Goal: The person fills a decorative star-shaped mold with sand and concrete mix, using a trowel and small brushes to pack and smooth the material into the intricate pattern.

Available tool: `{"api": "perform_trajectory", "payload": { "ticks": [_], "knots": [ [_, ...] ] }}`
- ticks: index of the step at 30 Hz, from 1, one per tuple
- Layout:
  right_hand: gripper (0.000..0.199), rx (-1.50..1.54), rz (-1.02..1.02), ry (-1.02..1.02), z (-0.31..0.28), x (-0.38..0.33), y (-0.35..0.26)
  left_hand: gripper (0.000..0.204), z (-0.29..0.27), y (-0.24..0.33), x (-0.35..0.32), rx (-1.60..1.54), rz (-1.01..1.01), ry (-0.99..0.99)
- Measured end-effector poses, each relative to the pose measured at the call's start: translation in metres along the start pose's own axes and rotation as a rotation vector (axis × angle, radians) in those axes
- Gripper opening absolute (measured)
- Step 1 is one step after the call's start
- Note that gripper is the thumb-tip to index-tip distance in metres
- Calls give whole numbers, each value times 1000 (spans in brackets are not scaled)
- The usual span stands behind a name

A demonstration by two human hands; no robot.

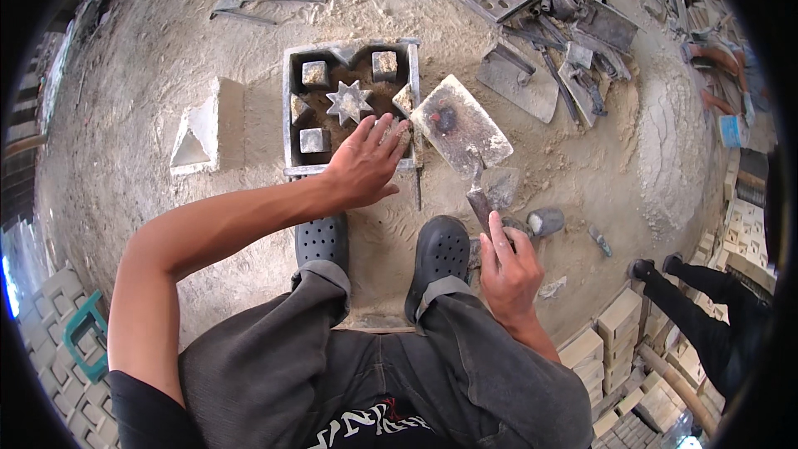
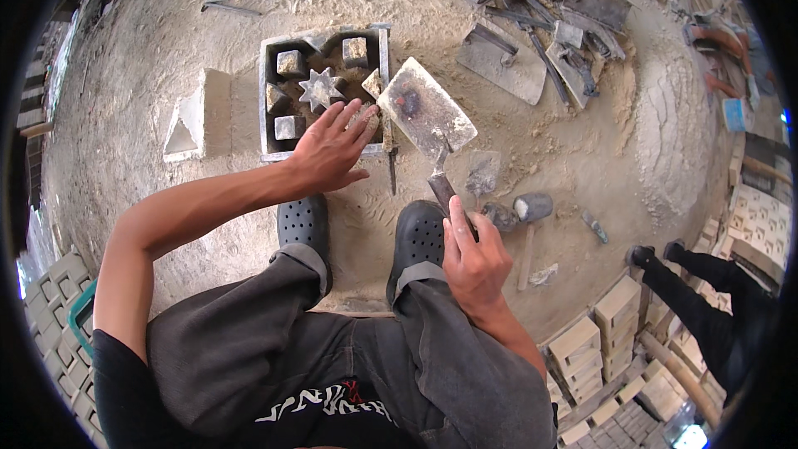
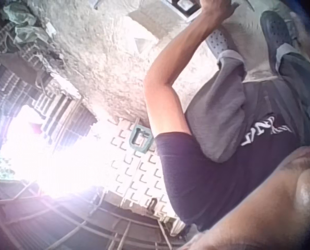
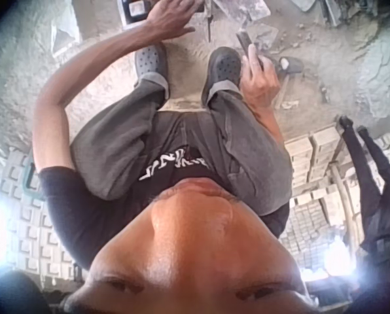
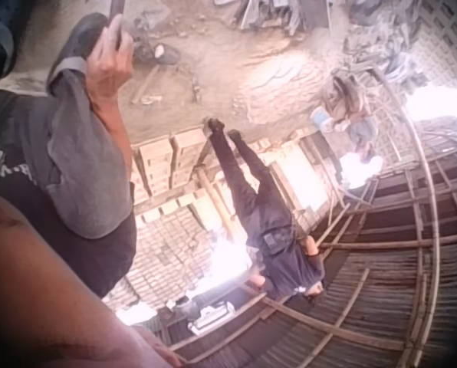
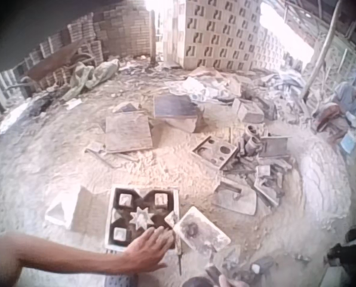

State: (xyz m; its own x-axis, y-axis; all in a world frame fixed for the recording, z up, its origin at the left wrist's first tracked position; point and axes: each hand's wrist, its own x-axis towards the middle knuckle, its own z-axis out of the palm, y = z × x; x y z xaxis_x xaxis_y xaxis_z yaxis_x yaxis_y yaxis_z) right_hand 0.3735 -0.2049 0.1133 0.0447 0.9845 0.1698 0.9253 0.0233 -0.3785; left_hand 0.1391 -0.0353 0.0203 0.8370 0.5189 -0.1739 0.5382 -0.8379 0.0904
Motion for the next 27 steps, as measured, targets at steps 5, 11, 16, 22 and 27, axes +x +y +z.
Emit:
{"api": "perform_trajectory", "payload": {
  "ticks": [5,11,16,22,27],
  "knots": [
    [46,32,47,20,-1,0,2,52,-20,-12,16,-204,118,36],
    [45,81,90,39,-3,5,2,56,-48,-33,60,-346,-164,-447],
    [43,114,128,48,-2,5,4,73,-29,-68,68,-199,-157,26],
    [43,144,158,41,-5,3,11,102,3,-29,28,-26,-35,-31],
    [43,140,195,51,-3,-10,27,100,12,-2,0,-163,127,51]
  ]
}}
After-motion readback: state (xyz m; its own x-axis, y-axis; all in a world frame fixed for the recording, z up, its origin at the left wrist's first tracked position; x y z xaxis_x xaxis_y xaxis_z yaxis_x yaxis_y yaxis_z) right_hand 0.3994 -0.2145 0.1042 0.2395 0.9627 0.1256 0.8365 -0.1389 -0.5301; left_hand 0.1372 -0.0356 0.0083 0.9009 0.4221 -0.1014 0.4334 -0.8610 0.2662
